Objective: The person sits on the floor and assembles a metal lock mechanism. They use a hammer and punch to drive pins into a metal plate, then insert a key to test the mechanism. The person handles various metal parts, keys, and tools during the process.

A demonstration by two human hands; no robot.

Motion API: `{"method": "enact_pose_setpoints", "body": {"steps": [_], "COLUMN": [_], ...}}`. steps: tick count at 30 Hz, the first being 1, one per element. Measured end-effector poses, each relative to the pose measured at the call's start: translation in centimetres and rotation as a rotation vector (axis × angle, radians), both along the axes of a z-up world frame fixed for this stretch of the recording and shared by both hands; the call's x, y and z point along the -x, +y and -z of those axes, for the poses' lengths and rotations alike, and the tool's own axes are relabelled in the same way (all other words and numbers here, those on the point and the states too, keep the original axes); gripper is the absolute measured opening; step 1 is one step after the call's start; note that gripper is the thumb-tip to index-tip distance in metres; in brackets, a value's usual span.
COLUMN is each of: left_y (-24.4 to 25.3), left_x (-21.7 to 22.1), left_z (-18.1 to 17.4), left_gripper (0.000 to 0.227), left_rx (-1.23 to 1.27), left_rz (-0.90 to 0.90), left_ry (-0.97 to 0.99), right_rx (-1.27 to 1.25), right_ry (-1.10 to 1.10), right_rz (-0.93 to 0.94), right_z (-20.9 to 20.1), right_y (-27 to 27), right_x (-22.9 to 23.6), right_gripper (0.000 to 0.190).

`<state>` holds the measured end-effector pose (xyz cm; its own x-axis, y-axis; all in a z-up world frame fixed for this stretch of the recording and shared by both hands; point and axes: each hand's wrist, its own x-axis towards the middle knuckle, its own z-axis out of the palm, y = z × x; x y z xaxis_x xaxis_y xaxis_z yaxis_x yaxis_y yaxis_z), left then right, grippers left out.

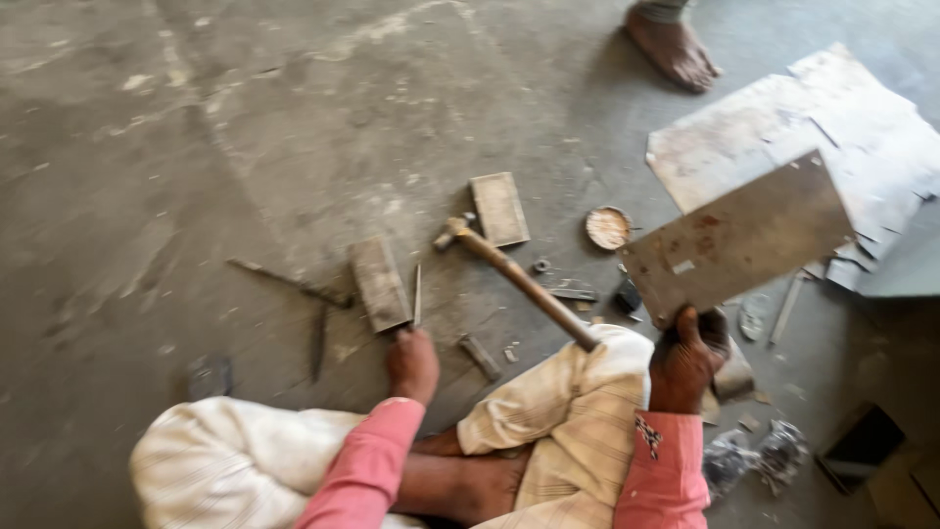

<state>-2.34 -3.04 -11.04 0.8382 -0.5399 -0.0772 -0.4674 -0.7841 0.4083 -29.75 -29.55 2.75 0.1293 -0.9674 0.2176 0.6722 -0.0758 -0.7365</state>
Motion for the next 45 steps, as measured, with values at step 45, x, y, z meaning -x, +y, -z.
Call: {"method": "enact_pose_setpoints", "body": {"steps": [45], "left_y": [7.2], "left_x": [-19.3], "left_z": [-6.9], "left_gripper": [0.020], "left_rx": [1.476], "left_rz": [-0.286], "left_ry": [0.913], "right_rx": [-0.771], "right_ry": [0.336], "right_rz": [-0.643], "right_z": [0.4], "right_y": [13.1], "right_x": [-22.0], "right_gripper": [0.033]}}
